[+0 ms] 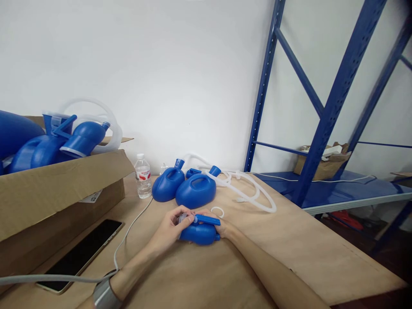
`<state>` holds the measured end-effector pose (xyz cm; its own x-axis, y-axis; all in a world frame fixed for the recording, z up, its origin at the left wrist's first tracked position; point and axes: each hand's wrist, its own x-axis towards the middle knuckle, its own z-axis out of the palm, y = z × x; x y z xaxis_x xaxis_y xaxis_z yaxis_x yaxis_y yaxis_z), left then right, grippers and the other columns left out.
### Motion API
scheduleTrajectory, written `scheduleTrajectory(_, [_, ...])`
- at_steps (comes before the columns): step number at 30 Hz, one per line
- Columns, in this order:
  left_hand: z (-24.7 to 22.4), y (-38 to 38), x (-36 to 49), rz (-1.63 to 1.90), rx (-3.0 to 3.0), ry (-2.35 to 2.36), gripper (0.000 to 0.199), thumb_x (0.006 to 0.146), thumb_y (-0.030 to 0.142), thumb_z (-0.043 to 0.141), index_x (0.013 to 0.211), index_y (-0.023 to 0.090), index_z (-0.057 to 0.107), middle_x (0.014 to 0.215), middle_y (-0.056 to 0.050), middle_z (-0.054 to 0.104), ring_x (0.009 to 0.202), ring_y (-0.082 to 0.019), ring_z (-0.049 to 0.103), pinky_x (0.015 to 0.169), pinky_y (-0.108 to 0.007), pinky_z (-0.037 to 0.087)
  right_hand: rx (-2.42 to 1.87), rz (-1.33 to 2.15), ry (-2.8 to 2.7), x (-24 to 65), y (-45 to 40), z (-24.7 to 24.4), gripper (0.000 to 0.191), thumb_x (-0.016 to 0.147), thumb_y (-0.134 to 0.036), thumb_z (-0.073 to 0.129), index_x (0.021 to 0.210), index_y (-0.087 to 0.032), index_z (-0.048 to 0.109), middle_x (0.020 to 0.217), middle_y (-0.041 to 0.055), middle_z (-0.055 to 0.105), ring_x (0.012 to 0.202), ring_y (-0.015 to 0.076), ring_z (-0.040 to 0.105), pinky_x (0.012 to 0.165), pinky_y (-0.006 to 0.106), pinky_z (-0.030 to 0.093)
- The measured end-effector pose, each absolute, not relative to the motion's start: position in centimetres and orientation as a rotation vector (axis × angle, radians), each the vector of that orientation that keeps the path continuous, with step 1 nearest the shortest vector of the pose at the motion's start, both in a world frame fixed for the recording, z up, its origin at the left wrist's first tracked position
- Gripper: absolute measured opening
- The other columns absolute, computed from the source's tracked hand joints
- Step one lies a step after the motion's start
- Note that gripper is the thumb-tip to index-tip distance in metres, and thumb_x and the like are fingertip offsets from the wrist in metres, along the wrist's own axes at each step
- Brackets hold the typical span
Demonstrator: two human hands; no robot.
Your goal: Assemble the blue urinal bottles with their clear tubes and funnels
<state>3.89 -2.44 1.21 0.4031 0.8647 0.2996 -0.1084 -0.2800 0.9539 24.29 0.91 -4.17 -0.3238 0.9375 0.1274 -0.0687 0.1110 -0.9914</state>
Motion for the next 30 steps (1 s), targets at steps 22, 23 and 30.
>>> scheduleTrajectory(22, [1.3,-2.3,3.5,1.165,1.518,0.775,0.042,0.073,0.055,0.083,0.083,0.017,0.07,0.087,-0.007,0.075,0.081,-0.021,0.068,0.073,-0.03,0.054,-0.87,1.544,-1.368,23.5,-0.4,-1.4,0.036,0.063,-0.047,0.084,0.087,-0.022,0.077,0.105,0.0064,0.076,0.115,0.0309,0.063,0.107,0.042,0.044])
scheduleTrajectory(23, [1.1,-2.2,3.5,1.195,1.519,0.8,0.042,0.071,0.055,0.084,0.083,0.017,0.07,0.085,-0.006,0.074,0.08,-0.02,0.067,0.072,-0.029,0.053,-0.855,1.559,-1.383,23.5,-0.5,-1.2,0.038,0.063,-0.046,0.085,0.091,-0.021,0.077,0.106,0.0063,0.076,0.115,0.03,0.063,0.108,0.041,0.043])
scheduleTrajectory(30, [0.4,-1.6,3.6,1.313,1.554,0.825,0.037,0.075,0.051,0.082,0.081,0.017,0.07,0.084,-0.005,0.073,0.079,-0.019,0.066,0.075,-0.029,0.05,-0.805,1.627,-1.327,23.1,0.4,-1.2,0.055,0.079,-0.067,0.071,0.108,-0.021,0.074,0.11,0.0081,0.075,0.111,0.0261,0.067,0.105,0.04,0.047])
